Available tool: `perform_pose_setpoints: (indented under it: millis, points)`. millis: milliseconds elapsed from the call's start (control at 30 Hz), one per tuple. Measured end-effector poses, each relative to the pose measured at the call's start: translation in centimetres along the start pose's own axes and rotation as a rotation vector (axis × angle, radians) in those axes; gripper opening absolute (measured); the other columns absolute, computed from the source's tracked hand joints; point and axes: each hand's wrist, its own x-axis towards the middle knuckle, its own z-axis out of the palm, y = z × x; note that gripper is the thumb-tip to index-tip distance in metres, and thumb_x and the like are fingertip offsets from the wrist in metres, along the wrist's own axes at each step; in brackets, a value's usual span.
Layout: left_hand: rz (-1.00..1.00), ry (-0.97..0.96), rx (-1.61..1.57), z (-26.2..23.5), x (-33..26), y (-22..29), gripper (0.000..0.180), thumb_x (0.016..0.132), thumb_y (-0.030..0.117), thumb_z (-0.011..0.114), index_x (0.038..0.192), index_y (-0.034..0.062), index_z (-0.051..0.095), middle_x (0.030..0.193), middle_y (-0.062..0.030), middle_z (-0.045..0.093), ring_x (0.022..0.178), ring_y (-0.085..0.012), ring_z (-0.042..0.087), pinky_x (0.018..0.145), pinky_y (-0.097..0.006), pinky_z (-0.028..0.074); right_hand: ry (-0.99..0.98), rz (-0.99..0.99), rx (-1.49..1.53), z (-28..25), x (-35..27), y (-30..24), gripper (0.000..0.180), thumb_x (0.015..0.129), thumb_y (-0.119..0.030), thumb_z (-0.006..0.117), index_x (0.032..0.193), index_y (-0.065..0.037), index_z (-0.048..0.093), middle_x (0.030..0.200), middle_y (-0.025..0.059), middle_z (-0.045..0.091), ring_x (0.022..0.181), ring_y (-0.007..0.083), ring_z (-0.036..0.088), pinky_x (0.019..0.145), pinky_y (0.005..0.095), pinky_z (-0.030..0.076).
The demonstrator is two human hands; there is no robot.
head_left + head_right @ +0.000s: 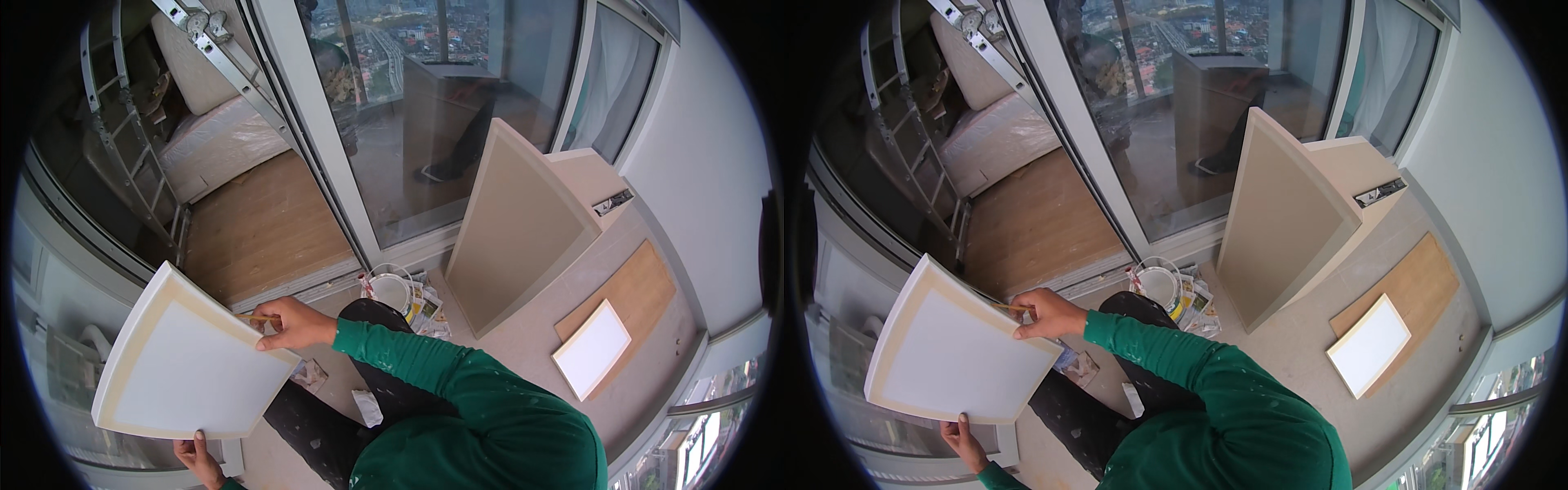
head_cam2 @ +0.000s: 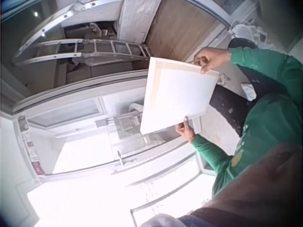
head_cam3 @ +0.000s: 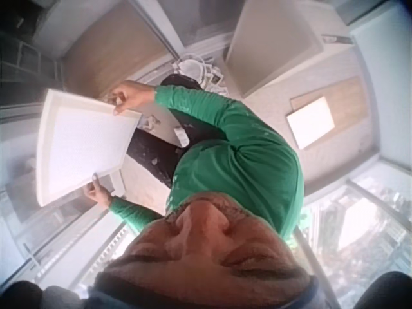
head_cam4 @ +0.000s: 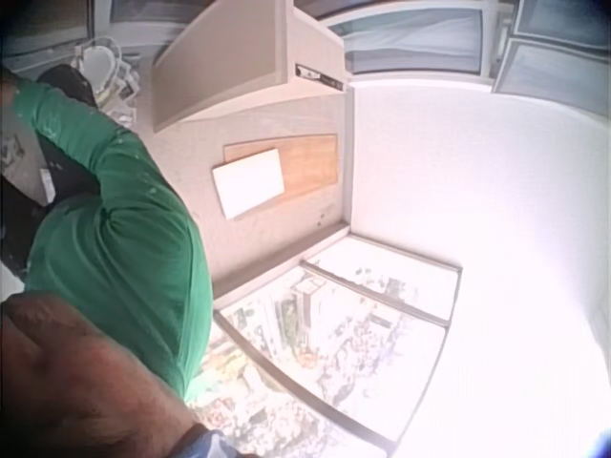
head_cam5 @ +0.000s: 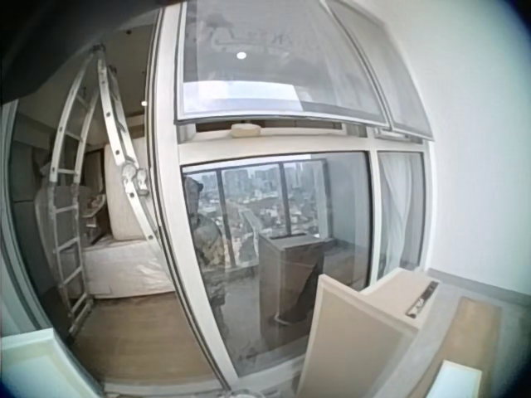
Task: The person paints the edges of a white wooden panel using a brush, dips the brush into a paint bucket, and rests the panel on a stand.
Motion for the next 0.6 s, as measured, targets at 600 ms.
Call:
perform_pose_setpoints:
  millis: [600]
  points:
    - [0.078, -0.346, -0.365, 13.9, 7.6, 15.7, 0.041, 0.090, 0.019, 0.080, 0.122, -0.0057, 0.070, 0.105, -0.0112, 0.077, 0.094, -0.0169, 0.069, 0.091, -0.032, 0.052, 0.357, 0.174, 0.004, -9.9, -11.5, -13.9, 0.036, 0.087, -0.031, 0.090, 0.097, -0.001, 0.072, 0.079, -0.0043, 0.055, 0.069, 0.0069, 0.044, 0.060, 0.0284, 0.035]
